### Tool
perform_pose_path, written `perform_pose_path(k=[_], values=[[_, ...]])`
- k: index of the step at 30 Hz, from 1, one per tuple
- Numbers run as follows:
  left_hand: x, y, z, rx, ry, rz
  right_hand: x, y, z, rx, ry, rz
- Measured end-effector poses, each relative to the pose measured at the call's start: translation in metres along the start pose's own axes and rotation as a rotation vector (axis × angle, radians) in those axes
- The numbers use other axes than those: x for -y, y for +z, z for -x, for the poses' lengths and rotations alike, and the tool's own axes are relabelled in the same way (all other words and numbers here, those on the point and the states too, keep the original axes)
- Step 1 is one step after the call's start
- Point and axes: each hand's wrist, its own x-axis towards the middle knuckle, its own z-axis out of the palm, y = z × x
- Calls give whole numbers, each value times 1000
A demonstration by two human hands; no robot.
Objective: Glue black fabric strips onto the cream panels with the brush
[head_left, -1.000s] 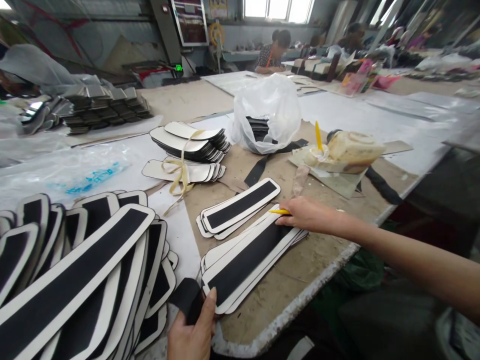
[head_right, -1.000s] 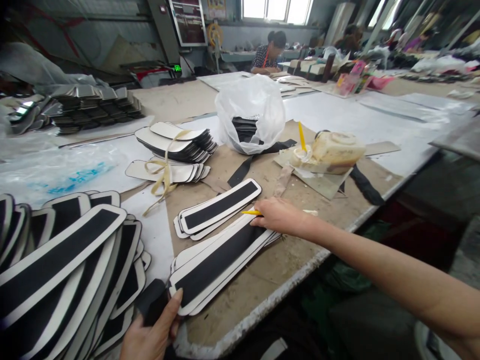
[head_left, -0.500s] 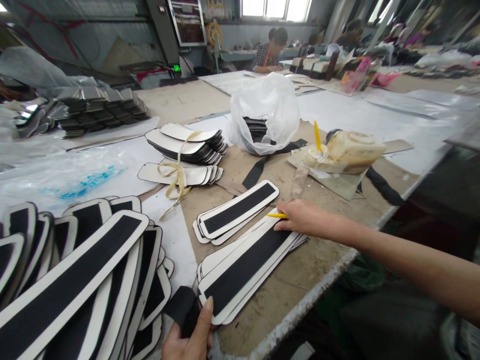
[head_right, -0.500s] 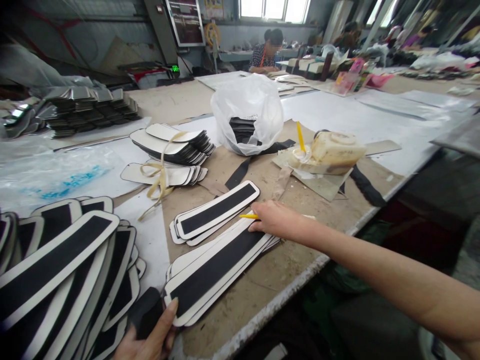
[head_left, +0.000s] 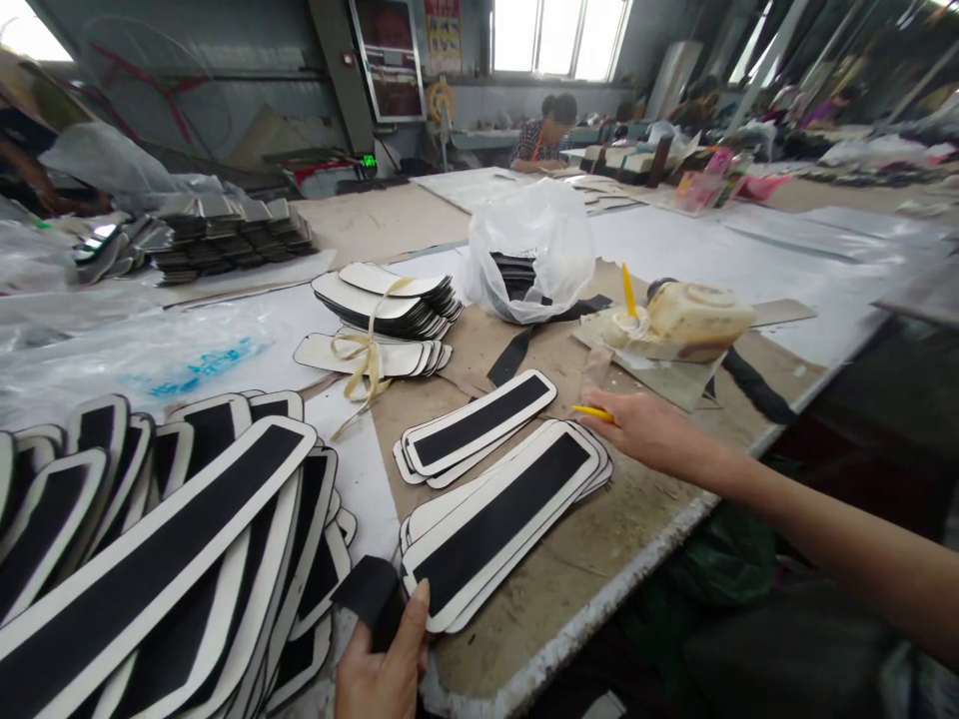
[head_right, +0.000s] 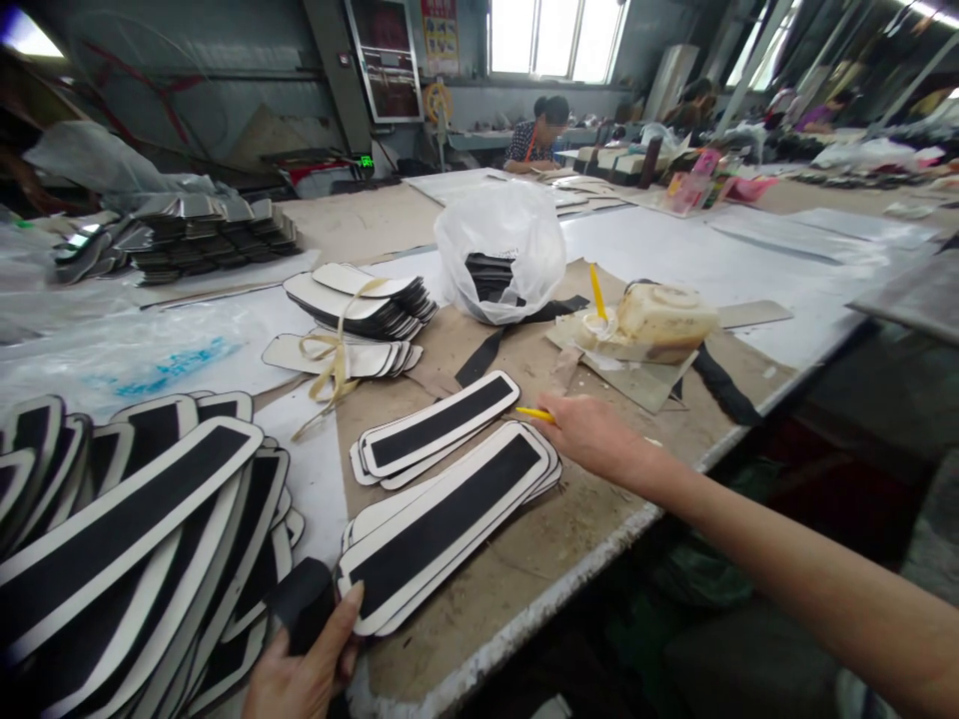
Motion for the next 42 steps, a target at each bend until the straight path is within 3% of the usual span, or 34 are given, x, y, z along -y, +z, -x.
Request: perform_pose_path(k=[3, 12, 18, 23, 30, 33, 37, 40, 42], values=[[4, -1, 2, 62, -96, 55, -4, 4, 8, -45, -27, -71], [-8, -6, 25, -89, -122, 266, -3, 17, 22, -23, -81, -193], [-4, -16, 29, -55, -91, 341, 1, 21, 27, 9, -77, -355], [-4, -21, 36, 8, -69, 337, 7, 20, 33, 9, 21, -533], [-5, -22, 48, 38, -93, 356, 12, 23, 56, 157, 172, -851], [-4, -22, 52, 91, -81, 389, 20, 17, 67, 120, 179, -810], [0, -21, 55, 76, -98, 393, 27, 10, 80, 77, 191, -732], [3, -20, 55, 66, -129, 387, 24, 16, 84, 69, 185, -696], [6, -20, 55, 62, -104, 408, 22, 23, 84, -10, 193, -611]])
